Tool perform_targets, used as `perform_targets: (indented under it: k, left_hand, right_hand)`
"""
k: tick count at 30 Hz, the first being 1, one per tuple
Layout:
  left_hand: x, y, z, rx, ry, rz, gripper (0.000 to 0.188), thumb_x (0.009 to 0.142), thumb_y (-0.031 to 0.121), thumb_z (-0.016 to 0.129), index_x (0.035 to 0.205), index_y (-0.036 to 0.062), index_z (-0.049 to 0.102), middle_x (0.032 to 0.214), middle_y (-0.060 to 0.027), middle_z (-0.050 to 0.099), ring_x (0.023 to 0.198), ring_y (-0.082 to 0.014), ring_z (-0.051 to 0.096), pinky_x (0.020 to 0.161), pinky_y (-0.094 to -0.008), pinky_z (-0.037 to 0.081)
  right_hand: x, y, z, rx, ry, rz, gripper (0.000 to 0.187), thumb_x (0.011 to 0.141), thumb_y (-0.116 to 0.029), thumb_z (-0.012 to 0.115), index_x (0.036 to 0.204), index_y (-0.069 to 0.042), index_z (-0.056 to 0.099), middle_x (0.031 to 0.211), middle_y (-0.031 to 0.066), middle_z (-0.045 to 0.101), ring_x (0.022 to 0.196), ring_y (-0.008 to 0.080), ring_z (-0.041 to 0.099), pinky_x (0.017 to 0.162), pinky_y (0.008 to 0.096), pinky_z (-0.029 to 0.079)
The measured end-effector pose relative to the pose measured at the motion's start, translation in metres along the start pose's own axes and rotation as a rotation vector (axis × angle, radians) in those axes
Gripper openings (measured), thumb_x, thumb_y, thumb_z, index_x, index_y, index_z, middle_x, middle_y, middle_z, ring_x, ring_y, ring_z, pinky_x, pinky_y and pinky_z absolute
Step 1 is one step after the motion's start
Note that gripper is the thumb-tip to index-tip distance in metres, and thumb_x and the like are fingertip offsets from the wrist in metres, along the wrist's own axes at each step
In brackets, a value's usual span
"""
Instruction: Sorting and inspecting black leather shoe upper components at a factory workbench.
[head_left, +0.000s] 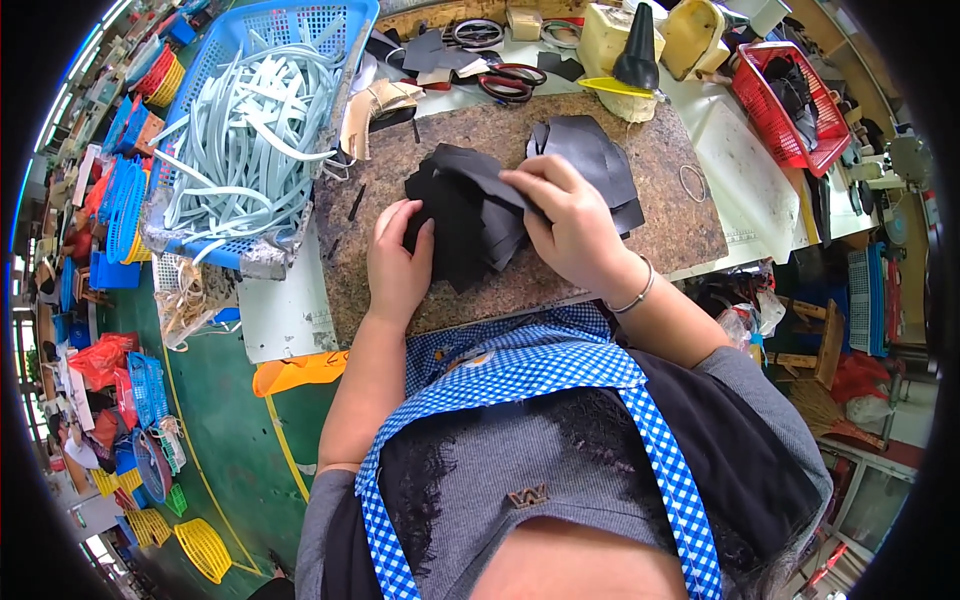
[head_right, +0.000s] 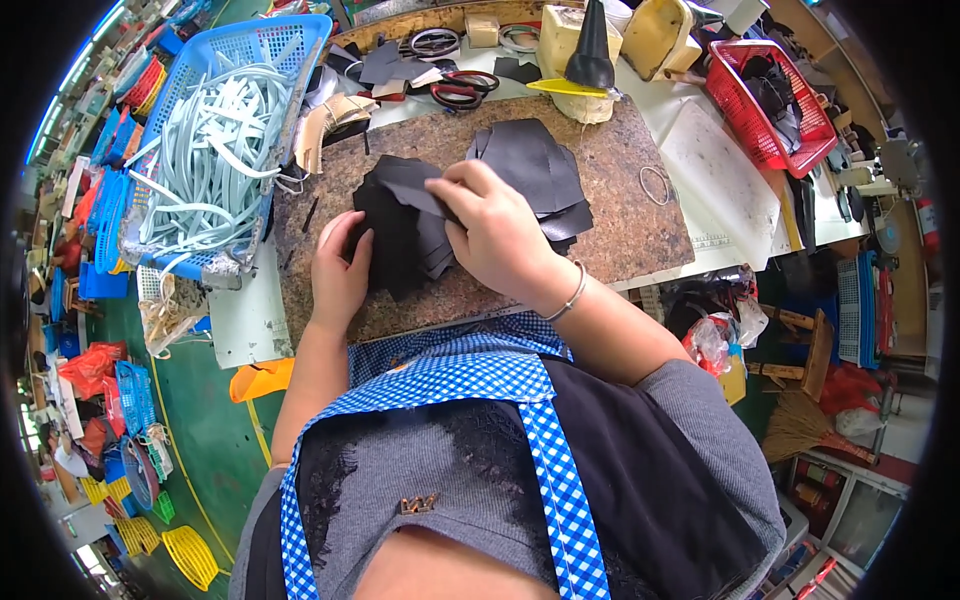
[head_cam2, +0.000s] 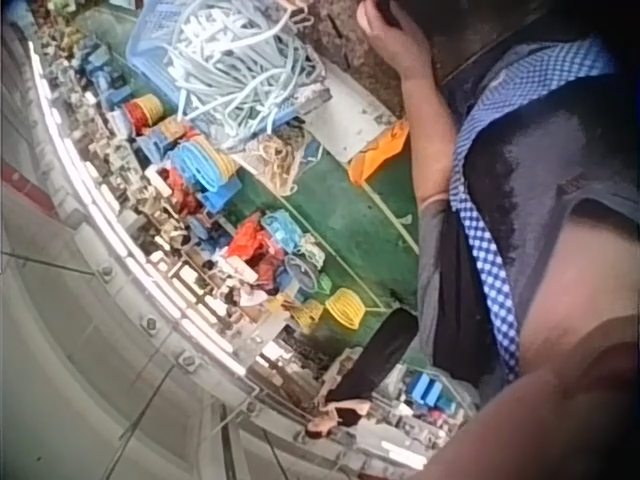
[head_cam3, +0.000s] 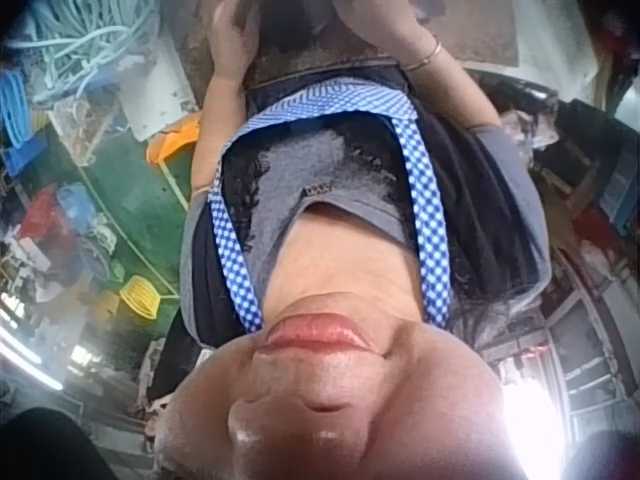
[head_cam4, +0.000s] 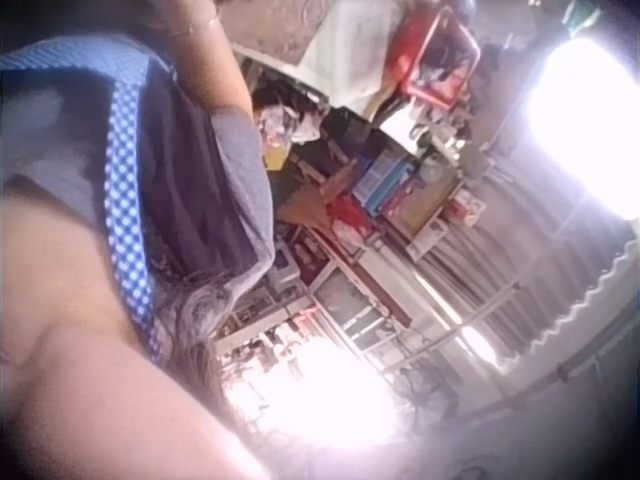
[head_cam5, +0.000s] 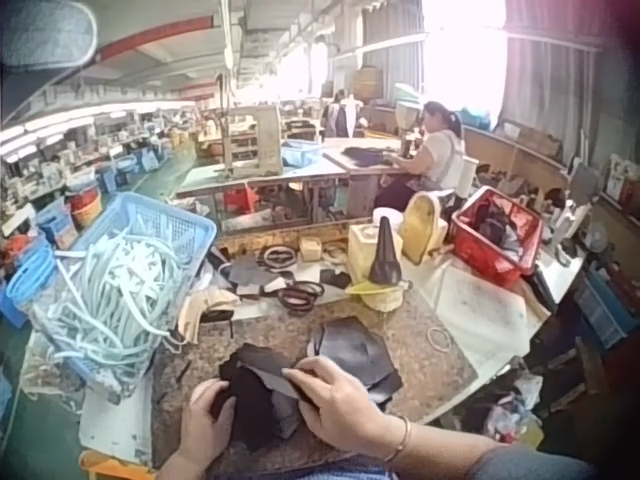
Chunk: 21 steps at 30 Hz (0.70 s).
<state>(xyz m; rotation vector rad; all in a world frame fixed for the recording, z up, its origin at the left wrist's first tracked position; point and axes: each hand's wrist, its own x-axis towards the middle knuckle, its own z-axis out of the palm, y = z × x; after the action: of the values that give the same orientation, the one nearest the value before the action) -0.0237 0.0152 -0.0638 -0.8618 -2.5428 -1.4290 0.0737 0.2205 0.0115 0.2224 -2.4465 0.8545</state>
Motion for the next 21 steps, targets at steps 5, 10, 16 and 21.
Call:
perform_targets:
  k: [5,10,16,21]
  left_hand:
    - [0.001,0.010,0.007,0.067,-0.017,0.011,0.030,0.083,0.010,0.062,0.110,-0.0008,0.059,0.120,-0.0185,0.054,0.110,-0.0343,0.053,0.095,-0.0369,0.042]
    - [-0.007,-0.002,-0.005,-0.282,0.026,-0.166,0.039,0.085,0.008,0.060,0.122,-0.0013,0.051,0.124,-0.0180,0.051,0.113,-0.0290,0.052,0.096,-0.0363,0.042]
    - [0.003,0.022,-0.037,-0.867,-0.102,-0.877,0.035,0.088,0.024,0.064,0.115,0.0028,0.054,0.109,-0.0105,0.059,0.107,-0.0215,0.056,0.086,-0.0388,0.046]
    - [0.033,0.025,-0.016,-0.885,-0.229,-0.925,0.030,0.084,0.023,0.069,0.104,0.0027,0.061,0.095,-0.0074,0.066,0.084,-0.0192,0.064,0.071,-0.0326,0.051]
  right_hand:
    - [-0.006,-0.013,0.030,-0.209,-0.167,-0.157,0.051,0.063,-0.007,0.068,0.113,0.001,0.059,0.102,0.0131,0.052,0.096,0.0289,0.054,0.080,0.0355,0.047]
    - [-0.015,-0.021,0.030,-0.260,-0.372,-0.101,0.076,0.065,-0.030,0.076,0.128,-0.001,0.047,0.126,0.0166,0.043,0.123,0.0328,0.039,0.094,0.0443,0.040]
    - [-0.033,-0.014,0.049,-0.283,-0.354,-0.071,0.088,0.064,-0.034,0.077,0.136,-0.003,0.039,0.136,0.0203,0.035,0.130,0.0394,0.029,0.099,0.0484,0.037]
    - [-0.029,-0.018,0.056,-0.332,-0.280,-0.007,0.091,0.066,-0.037,0.075,0.138,-0.002,0.034,0.136,0.0236,0.034,0.129,0.0429,0.029,0.098,0.0486,0.038]
